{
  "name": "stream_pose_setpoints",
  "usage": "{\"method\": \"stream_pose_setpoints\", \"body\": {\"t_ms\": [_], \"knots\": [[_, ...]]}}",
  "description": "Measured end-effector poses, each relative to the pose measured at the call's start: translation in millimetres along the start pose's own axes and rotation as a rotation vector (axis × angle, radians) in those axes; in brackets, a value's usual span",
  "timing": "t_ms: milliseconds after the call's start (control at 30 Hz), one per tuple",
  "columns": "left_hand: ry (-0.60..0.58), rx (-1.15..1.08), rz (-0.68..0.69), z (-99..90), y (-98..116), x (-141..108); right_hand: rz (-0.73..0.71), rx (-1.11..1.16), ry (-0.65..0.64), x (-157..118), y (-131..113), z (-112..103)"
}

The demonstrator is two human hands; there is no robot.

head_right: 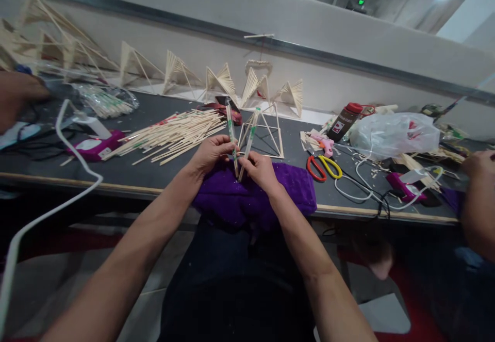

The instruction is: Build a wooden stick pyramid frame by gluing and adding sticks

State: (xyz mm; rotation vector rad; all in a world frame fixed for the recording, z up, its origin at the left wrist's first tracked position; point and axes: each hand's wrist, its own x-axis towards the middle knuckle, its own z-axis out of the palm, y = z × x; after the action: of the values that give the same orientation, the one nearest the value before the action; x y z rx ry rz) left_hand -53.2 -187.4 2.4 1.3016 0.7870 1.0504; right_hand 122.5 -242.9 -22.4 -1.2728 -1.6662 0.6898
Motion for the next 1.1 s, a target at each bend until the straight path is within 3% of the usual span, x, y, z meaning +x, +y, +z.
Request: {"method": "stream_pose_setpoints", "body": {"t_ms": [133,367,800,1100], "knots": [[-0.013,-0.015,-0.020,-0.8,-1,-1,-0.025,-0.088,0.012,1,2,3],[-0.012,0.015,0.021,-3.5,-4,0,-0.060,-0.217,-0.103,3,4,9],[-0.018,0.046,0.050,-3.0,-2,-2,-0.035,-0.031,-0.148,-1,3,8],[-0.151,0.091,0.097,7.6,27,27,0.039,0.206,-0.154,1,3,-5]]}}
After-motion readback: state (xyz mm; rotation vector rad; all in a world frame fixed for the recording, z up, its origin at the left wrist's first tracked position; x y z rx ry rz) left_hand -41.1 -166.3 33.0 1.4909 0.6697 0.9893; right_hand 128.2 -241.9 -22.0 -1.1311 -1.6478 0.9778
